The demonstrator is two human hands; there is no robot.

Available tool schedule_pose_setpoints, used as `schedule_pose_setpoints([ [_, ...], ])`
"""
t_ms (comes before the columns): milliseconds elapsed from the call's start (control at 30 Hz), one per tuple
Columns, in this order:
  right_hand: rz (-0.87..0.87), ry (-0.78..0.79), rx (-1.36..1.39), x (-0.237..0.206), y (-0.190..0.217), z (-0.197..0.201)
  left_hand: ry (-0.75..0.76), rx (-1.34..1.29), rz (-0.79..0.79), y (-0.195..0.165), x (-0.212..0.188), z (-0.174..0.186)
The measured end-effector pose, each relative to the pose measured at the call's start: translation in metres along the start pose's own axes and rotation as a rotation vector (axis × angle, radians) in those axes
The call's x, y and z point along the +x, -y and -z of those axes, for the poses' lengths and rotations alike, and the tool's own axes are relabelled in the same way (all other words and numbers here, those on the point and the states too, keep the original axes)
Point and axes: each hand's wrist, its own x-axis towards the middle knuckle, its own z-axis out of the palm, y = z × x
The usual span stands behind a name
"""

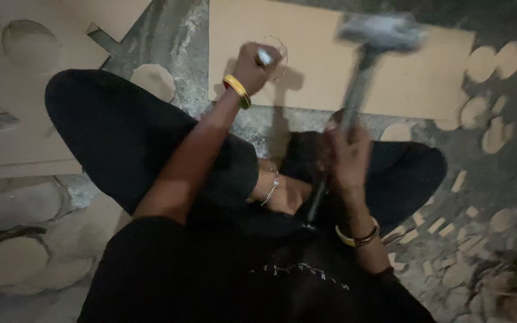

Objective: The person sits cross-legged on the floor and cuts circular shapes out of cardboard sheets. They first mark the cardboard with a pen, then cut along the lines with a knife, and use a hammer to strike a blade to punch out circular holes, producing cut cardboard discs that accumulate around them.

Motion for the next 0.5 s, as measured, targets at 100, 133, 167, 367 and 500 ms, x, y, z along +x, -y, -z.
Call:
schedule_pose_setpoints([
  [100,0.651,-0.259,-0.362,0.021,0.067,0.010,0.050,0.109,0.056,-0.020,0.006,0.002],
  [133,0.826,-0.376,-0.467,0.027,0.091,0.014,0.057,0.105,0.107,-0.026,0.006,0.005],
  [167,0.947,-0.472,-0.536,0.027,0.112,0.018,0.054,0.067,0.071,-0.031,0.007,0.006],
  [367,0.984,-0.383,-0.708,0.013,0.103,-0.016,0.083,-0.009,0.070,-0.016,0.006,0.004],
  [500,0.196,0.134,-0.880,0.007,-0.004,-0.040,0.030,0.086,-0.211,0.012,0.008,-0.011],
])
